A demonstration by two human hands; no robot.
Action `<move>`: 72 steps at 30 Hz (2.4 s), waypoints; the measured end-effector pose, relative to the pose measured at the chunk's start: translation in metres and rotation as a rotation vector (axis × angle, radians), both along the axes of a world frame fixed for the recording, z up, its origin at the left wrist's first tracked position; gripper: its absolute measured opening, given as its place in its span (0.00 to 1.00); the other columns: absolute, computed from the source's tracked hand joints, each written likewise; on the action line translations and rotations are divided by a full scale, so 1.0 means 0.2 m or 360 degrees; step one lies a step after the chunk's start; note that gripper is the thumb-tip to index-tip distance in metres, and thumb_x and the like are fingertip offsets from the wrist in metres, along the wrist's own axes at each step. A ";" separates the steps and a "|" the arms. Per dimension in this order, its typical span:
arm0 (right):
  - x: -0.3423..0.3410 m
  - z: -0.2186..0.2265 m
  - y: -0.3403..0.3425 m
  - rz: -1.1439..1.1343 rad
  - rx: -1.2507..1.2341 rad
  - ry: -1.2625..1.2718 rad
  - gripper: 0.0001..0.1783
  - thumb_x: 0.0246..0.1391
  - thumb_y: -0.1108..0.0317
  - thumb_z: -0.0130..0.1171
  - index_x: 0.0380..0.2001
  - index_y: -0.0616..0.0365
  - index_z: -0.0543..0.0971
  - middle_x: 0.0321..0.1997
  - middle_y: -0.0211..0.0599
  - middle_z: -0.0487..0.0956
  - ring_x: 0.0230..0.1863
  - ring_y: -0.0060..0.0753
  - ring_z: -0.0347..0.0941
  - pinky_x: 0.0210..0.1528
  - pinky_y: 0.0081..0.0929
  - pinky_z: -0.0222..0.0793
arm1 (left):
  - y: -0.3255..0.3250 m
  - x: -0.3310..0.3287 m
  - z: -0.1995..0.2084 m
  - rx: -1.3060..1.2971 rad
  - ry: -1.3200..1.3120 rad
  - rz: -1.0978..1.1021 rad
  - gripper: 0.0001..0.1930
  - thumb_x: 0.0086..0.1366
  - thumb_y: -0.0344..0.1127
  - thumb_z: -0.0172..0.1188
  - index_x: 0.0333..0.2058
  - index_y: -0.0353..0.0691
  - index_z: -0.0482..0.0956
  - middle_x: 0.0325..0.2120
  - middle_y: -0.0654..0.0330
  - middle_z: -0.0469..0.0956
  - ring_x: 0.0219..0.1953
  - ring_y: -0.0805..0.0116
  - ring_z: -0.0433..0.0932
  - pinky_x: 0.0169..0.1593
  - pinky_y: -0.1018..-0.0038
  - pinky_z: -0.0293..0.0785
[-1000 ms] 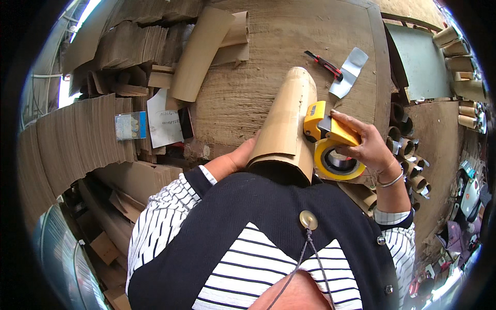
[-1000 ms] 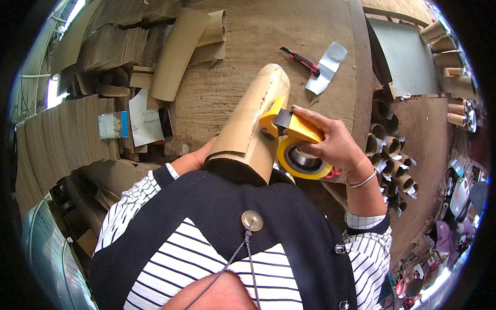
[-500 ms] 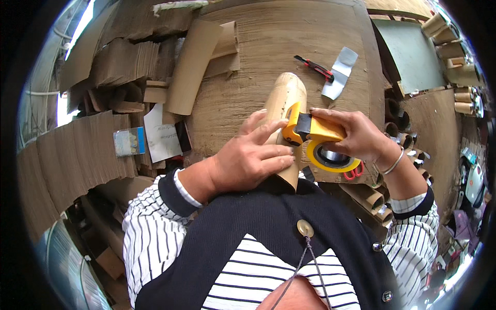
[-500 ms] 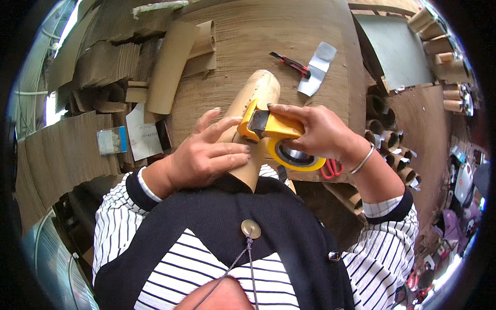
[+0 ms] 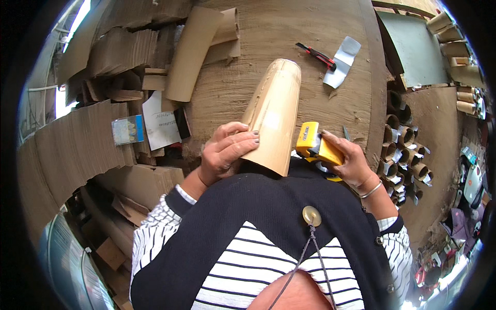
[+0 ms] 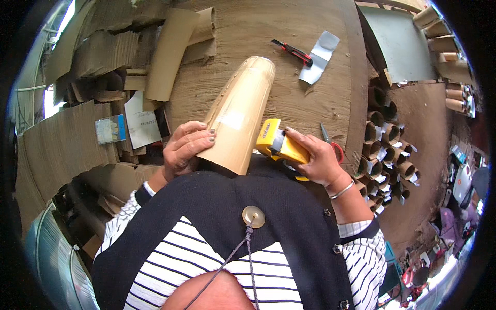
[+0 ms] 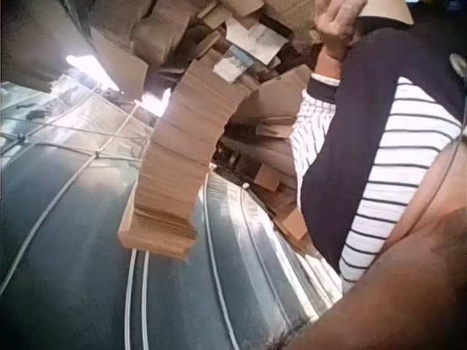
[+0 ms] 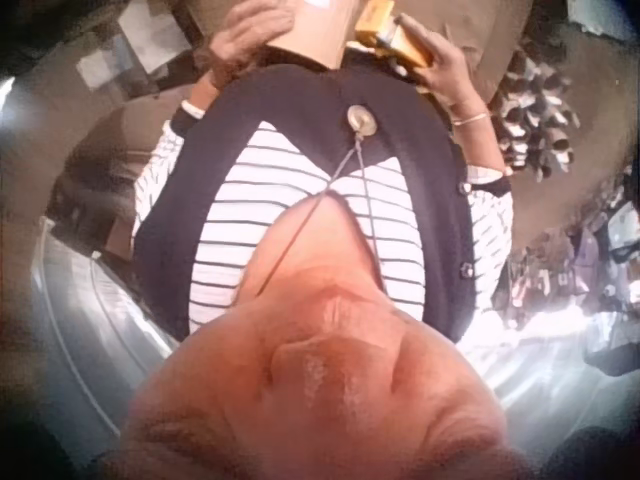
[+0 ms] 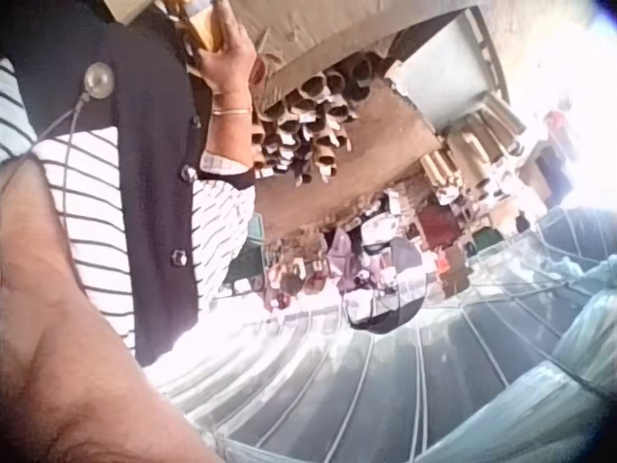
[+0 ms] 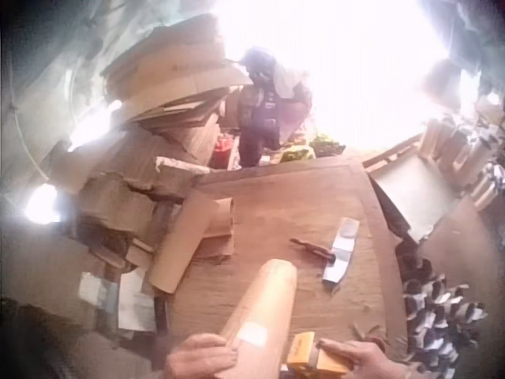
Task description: The person places a plastic-wrapped item into a cardboard tube, rolls the tube to secure the contents, and uses a tape dispenser to seal the seam. The person then places the finished tube aside and repeats the process with another item.
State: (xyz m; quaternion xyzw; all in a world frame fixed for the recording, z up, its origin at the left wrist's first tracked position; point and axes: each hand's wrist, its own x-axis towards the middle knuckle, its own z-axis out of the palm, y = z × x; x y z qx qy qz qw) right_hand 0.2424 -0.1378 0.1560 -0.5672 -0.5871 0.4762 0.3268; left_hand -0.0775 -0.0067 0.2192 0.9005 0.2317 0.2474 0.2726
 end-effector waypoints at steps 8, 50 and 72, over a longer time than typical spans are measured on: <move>-0.14 0.20 0.70 0.0574 -0.0010 -0.0359 0.38 0.41 0.56 0.71 0.61 0.40 0.75 0.50 0.44 0.83 0.45 0.41 0.82 0.52 0.33 0.76 | -0.17 -0.22 0.03 -0.0633 0.0190 0.0847 0.25 0.61 0.26 0.63 0.57 0.34 0.70 0.50 0.48 0.77 0.52 0.55 0.78 0.56 0.66 0.74; -0.66 0.24 0.93 0.1485 -0.0146 -0.1362 0.33 0.44 0.59 0.65 0.58 0.28 0.76 0.33 0.41 0.83 0.35 0.43 0.82 0.37 0.39 0.78 | -0.24 -0.61 -0.25 -0.0148 0.0786 0.0836 0.31 0.58 0.23 0.51 0.63 0.36 0.66 0.37 0.46 0.81 0.32 0.49 0.83 0.35 0.64 0.82; -0.17 -0.83 0.57 -0.0597 -0.0630 -0.1298 0.44 0.47 0.50 0.69 0.67 0.40 0.64 0.61 0.50 0.69 0.64 0.52 0.64 0.64 0.44 0.64 | -0.16 -0.96 -0.30 -0.0575 0.0493 0.0980 0.29 0.63 0.25 0.57 0.64 0.43 0.67 0.56 0.47 0.74 0.56 0.51 0.76 0.56 0.67 0.75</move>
